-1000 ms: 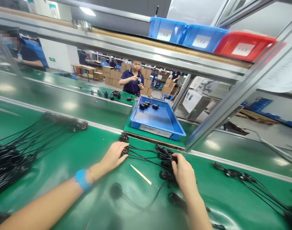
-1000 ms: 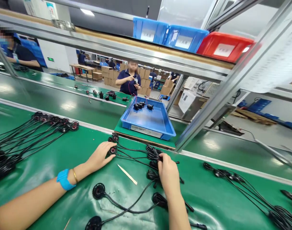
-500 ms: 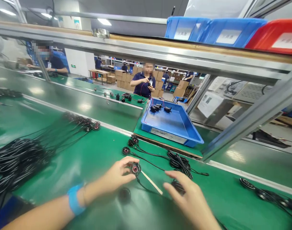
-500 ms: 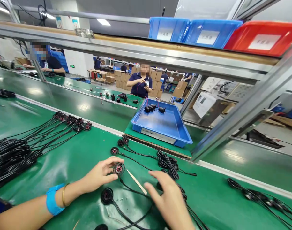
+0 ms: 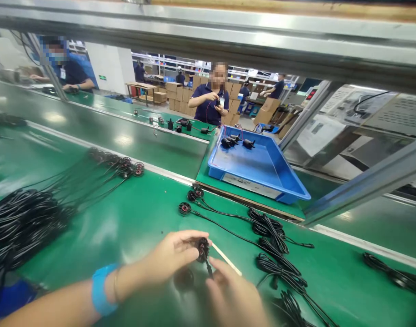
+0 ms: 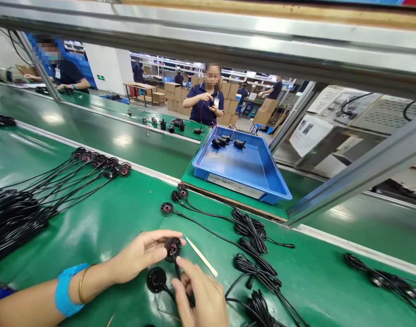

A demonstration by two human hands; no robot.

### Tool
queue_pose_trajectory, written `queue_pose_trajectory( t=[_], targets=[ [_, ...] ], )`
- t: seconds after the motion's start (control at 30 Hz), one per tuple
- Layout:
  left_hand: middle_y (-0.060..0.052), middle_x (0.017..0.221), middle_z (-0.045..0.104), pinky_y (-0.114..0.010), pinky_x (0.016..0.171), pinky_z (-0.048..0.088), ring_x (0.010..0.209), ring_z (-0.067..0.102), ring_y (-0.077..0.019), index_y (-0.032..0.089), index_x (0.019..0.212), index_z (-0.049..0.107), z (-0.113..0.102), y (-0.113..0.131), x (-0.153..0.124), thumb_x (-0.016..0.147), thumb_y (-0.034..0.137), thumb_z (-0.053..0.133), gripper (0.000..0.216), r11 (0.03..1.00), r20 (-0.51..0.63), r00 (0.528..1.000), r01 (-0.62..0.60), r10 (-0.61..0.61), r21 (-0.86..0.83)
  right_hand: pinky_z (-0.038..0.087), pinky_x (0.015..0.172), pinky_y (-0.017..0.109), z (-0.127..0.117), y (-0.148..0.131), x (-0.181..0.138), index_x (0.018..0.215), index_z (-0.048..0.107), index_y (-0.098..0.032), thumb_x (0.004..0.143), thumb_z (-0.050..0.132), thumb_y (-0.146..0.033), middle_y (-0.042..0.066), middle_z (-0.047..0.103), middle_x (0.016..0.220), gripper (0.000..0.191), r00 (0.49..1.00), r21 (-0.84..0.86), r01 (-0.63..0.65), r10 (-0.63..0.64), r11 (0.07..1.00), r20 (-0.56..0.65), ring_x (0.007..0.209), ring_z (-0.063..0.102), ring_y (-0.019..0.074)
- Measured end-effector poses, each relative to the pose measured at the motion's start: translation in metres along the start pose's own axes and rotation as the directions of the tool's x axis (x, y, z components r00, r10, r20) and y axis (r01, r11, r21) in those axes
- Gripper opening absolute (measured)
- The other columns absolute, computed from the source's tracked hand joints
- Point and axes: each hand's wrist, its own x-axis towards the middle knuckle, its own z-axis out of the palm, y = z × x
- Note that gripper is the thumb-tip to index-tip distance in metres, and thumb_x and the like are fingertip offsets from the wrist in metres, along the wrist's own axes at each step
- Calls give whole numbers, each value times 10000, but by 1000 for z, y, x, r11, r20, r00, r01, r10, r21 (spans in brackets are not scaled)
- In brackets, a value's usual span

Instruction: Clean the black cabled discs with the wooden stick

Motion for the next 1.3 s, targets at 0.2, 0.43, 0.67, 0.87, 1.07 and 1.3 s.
queue_pose_trajectory(
  t=[0.2,0.43,0.67,0.87,1.07,1.3],
  targets=[
    [-148,1164,696,-373,884,502,1007,656,-256,163,1249,624,-1,-5,-6,883,472,619,479,989,68,990,126,-121,-73,493,483,182,-7,0,0,1101,637,-232,934,517,-222,-14,642,684,206,1000,-115,-7,5,993,-16,498,599,103],
    [-114,882,714,-316,734,519,733,668,-174,147,1270,601,1,-16,-5,928,462,556,467,965,96,975,213,-200,-155,458,448,161,-9,-5,1,1102,645,-211,923,516,-231,-5,632,697,222,997,-27,-48,46,998,-65,505,578,89],
    [-118,924,702,-287,661,518,655,657,-155,139,1211,639,1,-9,-3,903,484,582,466,971,31,983,184,-181,-151,449,493,172,-12,-15,7,987,606,-232,903,575,-265,-56,561,636,96,951,194,-291,305,937,-49,500,535,84],
    [-124,1082,680,-263,655,511,677,639,-133,180,1234,634,0,-5,-6,902,484,583,453,988,3,988,155,-155,-4,371,455,229,-12,-22,8,853,663,-225,947,520,-289,-17,516,651,183,933,168,-321,342,932,-116,523,514,110],
    [-107,1087,679,-224,611,482,653,615,-109,203,1221,643,1,-3,-5,896,499,585,443,988,0,988,152,-152,4,316,440,229,-13,-22,10,743,644,-201,977,464,-308,-27,401,622,313,951,84,-291,298,953,-78,467,398,84],
    [-130,1082,708,-217,592,481,645,626,-110,208,1228,638,1,-11,-5,916,468,572,412,983,40,987,160,-157,-85,327,433,207,-13,-19,7,723,619,-200,954,486,-273,-36,401,588,276,969,44,-218,221,975,-106,447,378,78]
  ],
)
